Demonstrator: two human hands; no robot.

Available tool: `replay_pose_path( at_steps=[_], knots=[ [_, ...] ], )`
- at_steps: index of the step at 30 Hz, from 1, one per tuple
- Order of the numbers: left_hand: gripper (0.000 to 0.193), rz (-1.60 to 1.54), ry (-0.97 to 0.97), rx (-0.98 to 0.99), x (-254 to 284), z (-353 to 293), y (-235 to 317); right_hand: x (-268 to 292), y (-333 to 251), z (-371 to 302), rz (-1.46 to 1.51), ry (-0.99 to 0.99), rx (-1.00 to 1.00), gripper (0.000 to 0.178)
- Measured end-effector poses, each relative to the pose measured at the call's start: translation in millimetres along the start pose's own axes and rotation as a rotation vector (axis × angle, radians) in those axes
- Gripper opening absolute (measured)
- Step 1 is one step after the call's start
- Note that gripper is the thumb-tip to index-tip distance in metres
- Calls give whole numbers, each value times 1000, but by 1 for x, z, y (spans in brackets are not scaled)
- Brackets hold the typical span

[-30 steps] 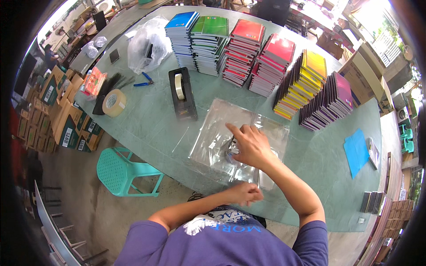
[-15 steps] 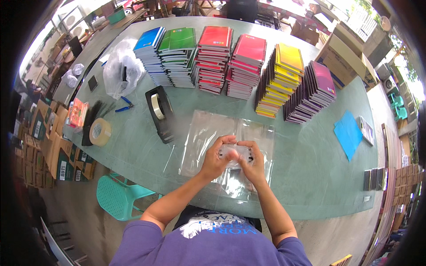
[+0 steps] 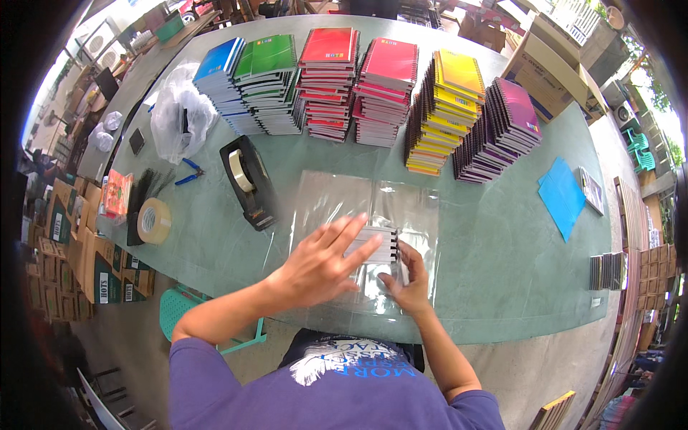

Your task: The person repeatedly picks up small spiral-bound notebooks from stacks on a table, places them into clear plastic bags, and seals the bags using a tape dispenser. The person handles notebooks of various colors and stacks the sealed packages on the table.

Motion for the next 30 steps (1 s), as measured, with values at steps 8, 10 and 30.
replay_pose_path(
  at_steps=[8,10,30],
  knots=[
    [33,-32,-16,-71,8,-5,22,-4,-60,17,-495,73,430,76],
    [43,200,-70,-82,8,4,4,-9,-83,35,-537,11,507,56],
    [20,148,-6,-264,21,0,-19,-22,-81,39,-768,-481,714,35]
  ],
)
Point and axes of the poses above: each hand's wrist, its own z-axis towards the middle knuckle, its own x-axis out of the back of the hand, y = z × x, the point moved 5 cm from there along z, towards the middle knuckle, and after that the axes turned 5 degrees about x, right-handed, at the moved point
